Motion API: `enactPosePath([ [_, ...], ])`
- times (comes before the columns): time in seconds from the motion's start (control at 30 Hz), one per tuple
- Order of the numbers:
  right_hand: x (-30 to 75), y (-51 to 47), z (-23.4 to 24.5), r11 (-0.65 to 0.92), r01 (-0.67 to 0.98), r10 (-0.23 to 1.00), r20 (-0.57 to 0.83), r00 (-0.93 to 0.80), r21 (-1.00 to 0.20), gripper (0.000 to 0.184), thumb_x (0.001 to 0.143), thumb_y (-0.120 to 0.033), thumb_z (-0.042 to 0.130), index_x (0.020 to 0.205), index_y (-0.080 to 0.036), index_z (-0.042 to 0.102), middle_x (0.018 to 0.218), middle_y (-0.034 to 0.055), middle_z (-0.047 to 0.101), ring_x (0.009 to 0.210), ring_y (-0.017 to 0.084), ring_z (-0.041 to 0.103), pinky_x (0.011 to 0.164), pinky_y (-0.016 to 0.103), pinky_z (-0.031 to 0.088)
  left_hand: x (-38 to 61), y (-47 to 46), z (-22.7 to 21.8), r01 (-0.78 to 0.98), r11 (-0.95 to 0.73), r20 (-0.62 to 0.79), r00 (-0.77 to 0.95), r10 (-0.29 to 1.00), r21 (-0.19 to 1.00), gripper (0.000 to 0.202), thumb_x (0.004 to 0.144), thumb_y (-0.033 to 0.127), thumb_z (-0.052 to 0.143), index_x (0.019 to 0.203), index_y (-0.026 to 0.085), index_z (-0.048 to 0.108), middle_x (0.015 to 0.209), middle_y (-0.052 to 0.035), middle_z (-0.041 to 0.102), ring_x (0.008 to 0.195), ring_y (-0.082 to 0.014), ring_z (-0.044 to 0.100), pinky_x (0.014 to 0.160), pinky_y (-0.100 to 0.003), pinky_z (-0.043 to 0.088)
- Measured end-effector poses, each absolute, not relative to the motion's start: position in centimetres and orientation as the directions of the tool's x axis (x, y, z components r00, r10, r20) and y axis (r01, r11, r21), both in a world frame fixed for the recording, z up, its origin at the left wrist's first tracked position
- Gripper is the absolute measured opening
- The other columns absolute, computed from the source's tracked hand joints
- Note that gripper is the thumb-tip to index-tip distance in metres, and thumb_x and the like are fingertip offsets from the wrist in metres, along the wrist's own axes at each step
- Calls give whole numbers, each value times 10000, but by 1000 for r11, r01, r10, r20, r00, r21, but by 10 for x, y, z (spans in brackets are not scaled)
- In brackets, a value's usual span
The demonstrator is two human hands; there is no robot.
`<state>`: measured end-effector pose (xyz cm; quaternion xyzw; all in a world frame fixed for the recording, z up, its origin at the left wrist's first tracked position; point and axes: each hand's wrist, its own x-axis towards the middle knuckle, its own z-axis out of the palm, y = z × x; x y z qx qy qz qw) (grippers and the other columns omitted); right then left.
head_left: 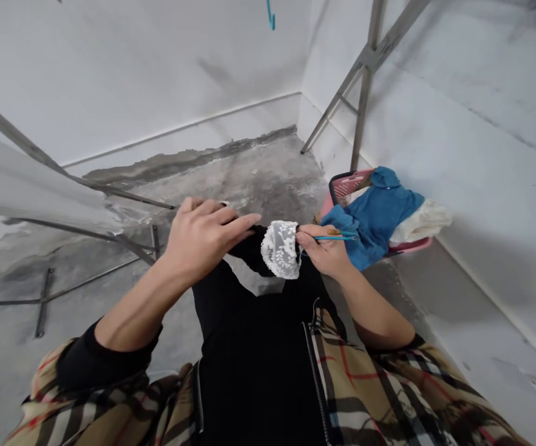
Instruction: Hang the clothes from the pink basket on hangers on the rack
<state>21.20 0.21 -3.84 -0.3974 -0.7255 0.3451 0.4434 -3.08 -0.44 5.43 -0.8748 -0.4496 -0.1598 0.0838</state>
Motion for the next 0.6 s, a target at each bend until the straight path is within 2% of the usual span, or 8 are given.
enactPosePath([
  [0.1,214,7,-30,466,270,879,407,-249,-842,483,894,-611,487,728,-201,681,640,25,595,605,149,551,605,277,462,-32,-3,58,849,-524,303,484,821,66,209,900,329,592,1020,384,754,670,-15,663,644,-170,556,573,-272,309],
  [0.17,217,7,-33,500,287,866,482,-136,-817,379,886,-558,532,851,-218,696,806,51,664,786,193,613,749,322,502,-36,-6,60,874,-480,351,428,833,74,208,895,331,600,1011,401,758,638,-1,643,611,-153,528,539,-268,265],
  [0.27,221,1,-60,502,321,797,574,187,-803,250,880,-436,575,1010,-234,645,1015,71,634,990,217,578,909,370,468,-48,-14,62,904,-424,463,353,813,55,232,891,301,615,1043,418,746,713,17,686,676,-142,571,559,-250,305],
  [0.33,220,-8,-91,418,257,757,491,432,-871,196,886,-381,559,1001,-227,598,985,56,584,929,189,563,874,349,470,-58,-20,64,923,-381,523,305,796,42,249,890,295,619,1074,417,735,769,25,712,723,-137,605,599,-235,366],
  [0.4,214,-16,-124,276,140,779,306,548,-951,186,869,-375,559,959,-212,554,904,30,547,821,158,546,806,317,475,-65,-24,65,939,-338,561,251,789,56,243,882,311,628,1080,399,737,782,21,724,724,-135,622,638,-230,419],
  [0.47,204,-23,-151,117,62,852,133,507,-991,248,824,-404,593,951,-199,536,883,23,555,800,151,546,787,304,476,-68,-27,65,950,-303,598,197,777,81,223,864,328,647,1054,375,752,786,11,736,716,-139,635,661,-232,453],
  [0.6,184,-19,-165,-91,-47,980,-98,171,-995,316,770,-462,662,946,-207,602,887,40,643,887,183,595,796,301,492,-67,-30,64,941,-320,619,185,763,114,223,839,311,670,1035,363,761,796,3,745,731,-145,656,698,-237,481],
])
